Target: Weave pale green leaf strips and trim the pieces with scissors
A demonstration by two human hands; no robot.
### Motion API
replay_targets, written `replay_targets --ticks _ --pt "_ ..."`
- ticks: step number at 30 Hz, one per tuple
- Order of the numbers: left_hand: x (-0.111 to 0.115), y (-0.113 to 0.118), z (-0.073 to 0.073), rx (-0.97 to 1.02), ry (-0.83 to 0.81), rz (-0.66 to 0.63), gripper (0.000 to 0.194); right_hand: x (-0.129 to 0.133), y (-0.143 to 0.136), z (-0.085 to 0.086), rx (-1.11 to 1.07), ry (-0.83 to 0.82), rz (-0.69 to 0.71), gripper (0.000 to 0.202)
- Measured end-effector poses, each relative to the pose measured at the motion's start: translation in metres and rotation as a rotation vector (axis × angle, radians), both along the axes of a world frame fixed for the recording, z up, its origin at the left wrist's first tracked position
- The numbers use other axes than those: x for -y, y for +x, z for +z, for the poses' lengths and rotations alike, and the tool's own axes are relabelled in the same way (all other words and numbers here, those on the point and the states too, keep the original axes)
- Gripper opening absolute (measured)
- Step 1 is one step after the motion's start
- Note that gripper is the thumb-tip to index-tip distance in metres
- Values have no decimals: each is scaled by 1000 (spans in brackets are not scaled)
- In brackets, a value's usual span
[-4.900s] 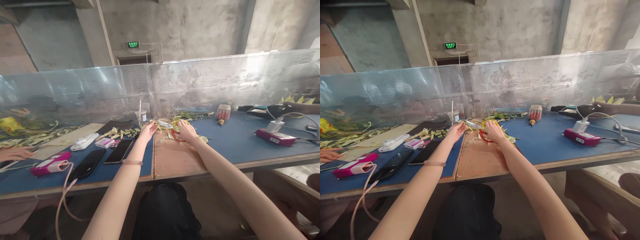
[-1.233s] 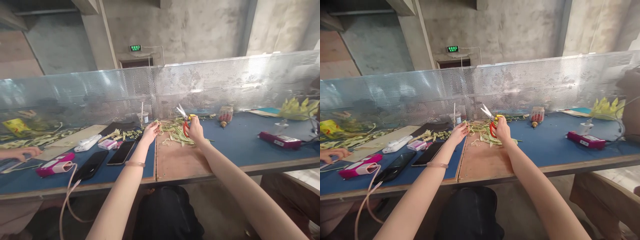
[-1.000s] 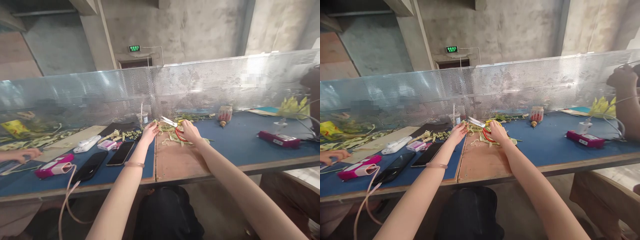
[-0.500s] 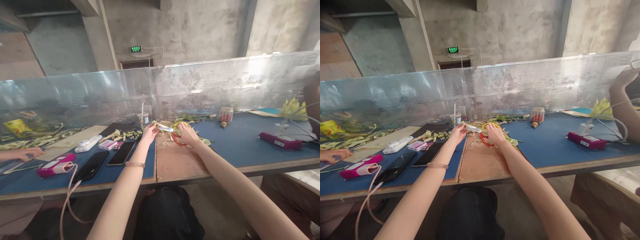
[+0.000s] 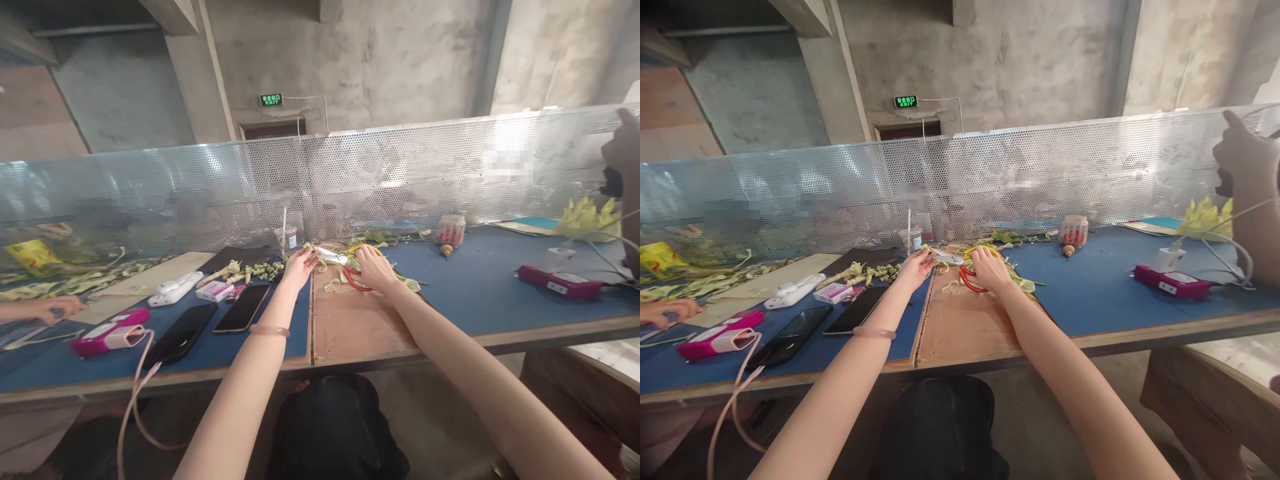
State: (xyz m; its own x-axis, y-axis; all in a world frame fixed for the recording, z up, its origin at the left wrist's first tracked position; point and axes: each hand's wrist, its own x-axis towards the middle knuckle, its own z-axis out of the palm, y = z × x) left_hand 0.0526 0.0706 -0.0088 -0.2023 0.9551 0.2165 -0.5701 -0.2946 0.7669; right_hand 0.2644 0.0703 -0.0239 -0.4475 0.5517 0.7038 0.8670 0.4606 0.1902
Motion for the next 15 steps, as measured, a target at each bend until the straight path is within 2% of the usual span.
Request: replay_targets --ticks 15 --pt "-2 0 -1 14 -7 2 8 -1 0 0 3 -7 -10 39"
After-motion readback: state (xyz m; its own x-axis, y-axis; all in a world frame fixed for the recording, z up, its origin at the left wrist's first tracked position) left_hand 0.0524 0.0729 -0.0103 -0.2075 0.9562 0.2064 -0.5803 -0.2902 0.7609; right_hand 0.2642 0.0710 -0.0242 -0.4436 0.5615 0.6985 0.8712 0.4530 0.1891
